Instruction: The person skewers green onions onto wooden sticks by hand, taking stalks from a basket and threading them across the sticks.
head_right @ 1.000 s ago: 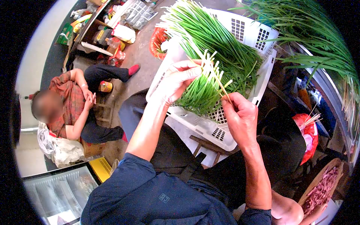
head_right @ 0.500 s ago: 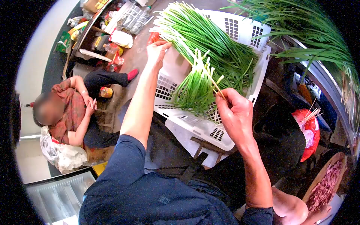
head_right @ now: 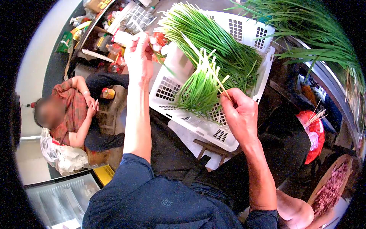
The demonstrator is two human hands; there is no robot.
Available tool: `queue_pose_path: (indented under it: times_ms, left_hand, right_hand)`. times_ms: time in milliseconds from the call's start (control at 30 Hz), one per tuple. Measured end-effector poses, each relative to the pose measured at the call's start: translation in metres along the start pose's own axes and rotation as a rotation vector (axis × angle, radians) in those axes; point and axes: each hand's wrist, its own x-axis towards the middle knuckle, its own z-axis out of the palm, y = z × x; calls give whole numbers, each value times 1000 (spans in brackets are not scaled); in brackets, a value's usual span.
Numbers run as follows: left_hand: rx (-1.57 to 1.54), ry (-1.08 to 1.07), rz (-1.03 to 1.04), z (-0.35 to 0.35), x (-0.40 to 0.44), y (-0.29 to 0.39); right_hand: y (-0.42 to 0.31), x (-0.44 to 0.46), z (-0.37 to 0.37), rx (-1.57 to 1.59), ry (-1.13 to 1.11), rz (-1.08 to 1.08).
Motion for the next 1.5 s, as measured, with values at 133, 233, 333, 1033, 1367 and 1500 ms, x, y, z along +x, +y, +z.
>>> queue_pose_path:
  times_ms: [133,233,333,1033,1367,1500]
  left_hand:
    - [-35,-103,-119,8,-29,-10]
    - [-187,-125,-287,13,-48,-26]
    - [-270,-120,-330,20,-57,-28]
    - [-344,26,-282,34,-62,-19]
    - [-314,-63,-366,27,-62,-23]
    - [-480,-187,-463,17,-62,-27]
  right_hand:
    - [2,1,-1,14,-8,-29]
    - [4,0,0,23,-22,-37]
    - [4,-1,3,25,-40,-27]
    - [2,-1,6,35,-64,-18]
    - [5,-1,5,52,-43,-22]
    - [2,-2,3,-4,-54,-12]
